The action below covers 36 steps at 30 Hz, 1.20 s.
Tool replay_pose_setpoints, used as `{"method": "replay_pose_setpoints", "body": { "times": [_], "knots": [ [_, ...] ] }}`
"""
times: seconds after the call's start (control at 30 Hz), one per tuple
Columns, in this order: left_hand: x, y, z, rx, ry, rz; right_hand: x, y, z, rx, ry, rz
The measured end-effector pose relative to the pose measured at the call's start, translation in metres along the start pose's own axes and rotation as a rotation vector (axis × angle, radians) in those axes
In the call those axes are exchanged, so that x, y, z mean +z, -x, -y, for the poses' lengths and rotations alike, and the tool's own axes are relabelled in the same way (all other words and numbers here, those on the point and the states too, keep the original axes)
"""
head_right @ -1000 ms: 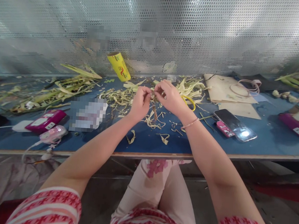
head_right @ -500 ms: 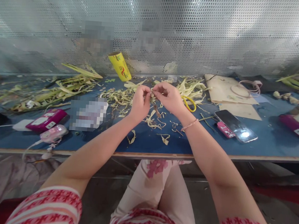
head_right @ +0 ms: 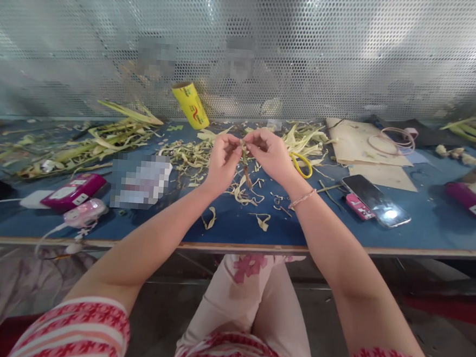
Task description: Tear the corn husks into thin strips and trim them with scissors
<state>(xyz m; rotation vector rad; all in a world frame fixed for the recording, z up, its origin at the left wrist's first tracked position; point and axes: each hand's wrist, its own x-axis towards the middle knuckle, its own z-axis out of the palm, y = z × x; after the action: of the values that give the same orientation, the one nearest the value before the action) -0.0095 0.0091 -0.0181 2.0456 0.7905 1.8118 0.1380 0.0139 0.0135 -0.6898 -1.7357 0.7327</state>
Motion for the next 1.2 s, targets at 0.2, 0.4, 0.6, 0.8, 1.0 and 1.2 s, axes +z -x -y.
{"method": "replay_pose_setpoints", "body": {
  "times": [0.2,0.4,0.6,0.8,1.0,1.2],
  "knots": [
    [-0.0015,-0.0016,-0.0001,-0.063,0.026,0.004,0.0008,-0.0009,-0.0022,-0.002,0.021,0.009],
    [0.0026,-0.0039,0.0053,-0.223,0.191,-0.015,0.0003,-0.0008,-0.0030,-0.032,0.093,0.028],
    [0.0041,-0.0057,0.0027,-0.298,0.279,0.013,0.0011,0.0005,-0.0018,-0.051,0.135,0.028],
    [0.0039,-0.0059,-0.0003,-0.306,0.281,0.048,0.0022,0.0021,-0.0011,-0.068,0.139,0.029],
    [0.0041,-0.0051,-0.0009,-0.297,0.337,0.025,0.0024,0.0021,-0.0030,-0.073,0.145,0.020],
    [0.0011,-0.0070,-0.0038,-0.324,0.479,0.027,0.0033,0.0003,-0.0059,-0.084,0.099,-0.003]
  ]
}}
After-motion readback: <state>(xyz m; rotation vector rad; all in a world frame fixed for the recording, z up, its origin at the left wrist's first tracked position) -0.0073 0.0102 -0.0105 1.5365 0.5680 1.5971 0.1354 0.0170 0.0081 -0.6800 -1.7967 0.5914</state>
